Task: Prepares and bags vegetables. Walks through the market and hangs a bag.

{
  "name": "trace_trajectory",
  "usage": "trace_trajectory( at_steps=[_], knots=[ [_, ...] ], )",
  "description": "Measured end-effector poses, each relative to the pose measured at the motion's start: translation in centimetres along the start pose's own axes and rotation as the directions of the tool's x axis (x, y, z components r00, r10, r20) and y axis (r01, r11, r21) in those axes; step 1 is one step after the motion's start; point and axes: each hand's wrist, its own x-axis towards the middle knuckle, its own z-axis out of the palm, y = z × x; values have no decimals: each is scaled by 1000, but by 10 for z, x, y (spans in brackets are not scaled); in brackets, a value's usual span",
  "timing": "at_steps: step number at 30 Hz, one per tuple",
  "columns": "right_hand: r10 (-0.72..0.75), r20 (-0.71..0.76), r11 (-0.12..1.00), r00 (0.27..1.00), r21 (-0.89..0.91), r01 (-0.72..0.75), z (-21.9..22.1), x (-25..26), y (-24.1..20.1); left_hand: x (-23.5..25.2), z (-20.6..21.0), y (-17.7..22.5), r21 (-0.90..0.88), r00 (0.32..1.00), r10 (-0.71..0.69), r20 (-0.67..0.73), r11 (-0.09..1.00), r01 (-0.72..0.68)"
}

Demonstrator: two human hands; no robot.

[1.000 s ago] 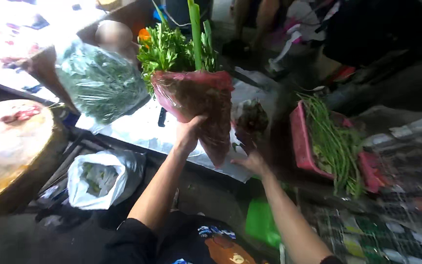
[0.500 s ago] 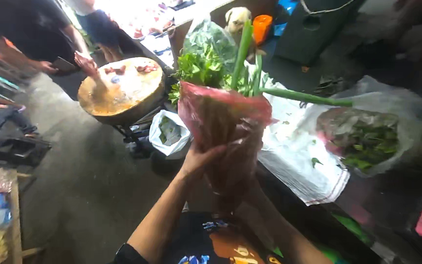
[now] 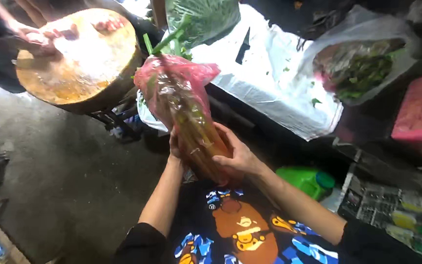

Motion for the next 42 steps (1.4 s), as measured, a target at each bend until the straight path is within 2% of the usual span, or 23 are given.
trace_trajectory(
  at_steps=[3,5,8,11,13,14,15,17,18,20,22,24,26,27,28,30,32,35,38,40,42],
  knots=[
    [59,-29,997,998,-42,-60,-20,-27,20,23,10,3,25,1000,28,8,999,-28],
    [127,4,991,992,-33,-126,-35,-47,30,48,19,-1,-102,991,31,131,995,-18],
    [91,-35,996,995,-7,-91,-43,-69,36,70,37,-8,-103,963,-101,248,986,130],
    [95,-226,992,970,-55,-110,-46,-87,53,97,69,-24,-24,946,-221,235,972,233],
    [154,-354,987,922,100,-127,-48,-94,73,122,94,-42,34,936,-265,232,964,264],
    [186,-389,962,902,259,-87,-50,-96,87,133,106,-52,66,926,-305,221,952,298],
    [211,-406,899,889,438,-13,-51,-95,102,145,115,-63,86,913,-347,214,938,337],
    [342,-426,642,838,757,122,-52,-86,115,168,129,-86,136,885,-433,171,900,414],
    [427,-415,541,804,829,141,-55,-80,109,179,134,-98,154,873,-465,147,882,444],
    [539,-423,460,728,872,167,-70,-67,100,204,143,-121,149,863,-490,122,869,472],
    [521,-502,476,690,842,253,-96,-51,117,239,145,-146,163,877,-460,142,884,438],
    [432,-606,586,668,752,303,-141,-28,136,285,153,-173,168,910,-376,173,922,349],
    [373,-699,688,610,650,325,-186,-1,139,333,172,-195,207,947,-294,130,942,264],
    [358,-740,717,570,609,341,-210,14,135,359,183,-204,289,954,-286,88,924,250],
    [348,-775,734,528,575,361,-235,29,130,387,191,-214,403,953,-302,37,877,262],
    [324,-816,789,479,512,338,-285,57,127,442,201,-235,644,936,-348,-56,704,300],
    [294,-813,854,503,460,244,-324,79,140,470,197,-256,803,920,-371,-122,508,311],
    [366,-739,905,565,425,-30,-362,92,184,441,167,-283,855,838,-490,-240,302,421],
    [529,-684,848,502,431,-308,-377,95,214,401,123,-314,805,760,-489,-428,176,567],
    [607,-637,794,475,460,-399,-372,94,223,389,102,-327,828,762,-444,-471,75,556],
    [654,-611,756,447,517,-401,-367,101,222,391,89,-326,864,783,-421,-459,-4,504]
  ],
)
